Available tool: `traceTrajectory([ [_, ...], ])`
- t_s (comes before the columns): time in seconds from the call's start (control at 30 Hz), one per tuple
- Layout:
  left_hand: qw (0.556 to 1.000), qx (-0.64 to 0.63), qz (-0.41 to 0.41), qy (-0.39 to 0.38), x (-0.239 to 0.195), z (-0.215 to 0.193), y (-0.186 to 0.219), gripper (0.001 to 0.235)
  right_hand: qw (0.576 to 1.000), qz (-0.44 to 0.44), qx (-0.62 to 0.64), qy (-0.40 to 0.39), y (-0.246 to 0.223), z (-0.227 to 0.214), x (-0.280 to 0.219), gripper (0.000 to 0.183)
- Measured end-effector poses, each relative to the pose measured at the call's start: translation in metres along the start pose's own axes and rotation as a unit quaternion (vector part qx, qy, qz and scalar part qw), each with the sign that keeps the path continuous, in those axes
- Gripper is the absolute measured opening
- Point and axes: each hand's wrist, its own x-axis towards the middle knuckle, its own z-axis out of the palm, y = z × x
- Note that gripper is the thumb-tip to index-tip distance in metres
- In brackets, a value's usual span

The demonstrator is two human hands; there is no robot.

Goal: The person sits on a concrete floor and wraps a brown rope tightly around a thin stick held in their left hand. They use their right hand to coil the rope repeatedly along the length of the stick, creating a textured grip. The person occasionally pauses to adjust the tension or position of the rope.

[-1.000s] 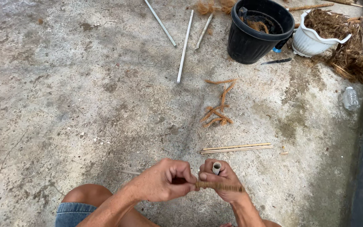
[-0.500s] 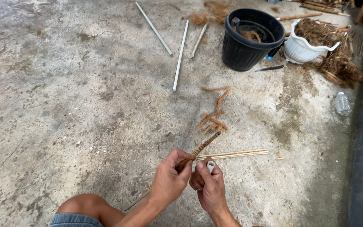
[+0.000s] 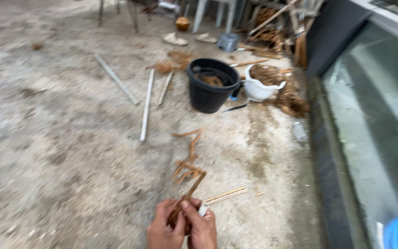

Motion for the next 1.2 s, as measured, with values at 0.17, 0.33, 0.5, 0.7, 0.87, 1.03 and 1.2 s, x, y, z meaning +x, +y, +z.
traceTrajectory([
  [0.17,0.964,-0.207,-0.117,-0.12,0.025,-0.004,-0.044,0.028,0.994,-0.026,-0.038,-0.097,-0.014,-0.017,0.008,0.023],
  [0.33,0.885,-0.306,-0.265,-0.229,0.05,-0.013,-0.064,0.03,0.989,0.029,-0.052,-0.136,-0.027,-0.022,0.01,0.021],
  [0.5,0.823,-0.407,-0.259,-0.301,0.044,-0.014,-0.069,0.02,0.979,0.036,-0.044,-0.197,-0.041,-0.03,0.006,0.019],
  [0.7,0.796,-0.367,-0.3,-0.375,0.038,-0.042,0.031,0.023,0.982,0.092,0.067,-0.148,-0.023,-0.045,0.014,0.017],
  [0.87,0.811,-0.346,-0.277,-0.383,0.033,-0.049,0.081,0.023,0.973,0.073,0.11,-0.191,-0.017,-0.063,0.021,0.02],
  [1.03,0.805,-0.337,-0.304,-0.381,0.033,-0.047,0.099,0.022,0.983,0.056,0.088,-0.152,-0.022,-0.061,0.016,0.023],
  [1.2,0.8,-0.346,-0.291,-0.393,0.03,-0.046,0.101,0.025,0.978,0.043,0.093,-0.179,-0.026,-0.061,0.014,0.026],
])
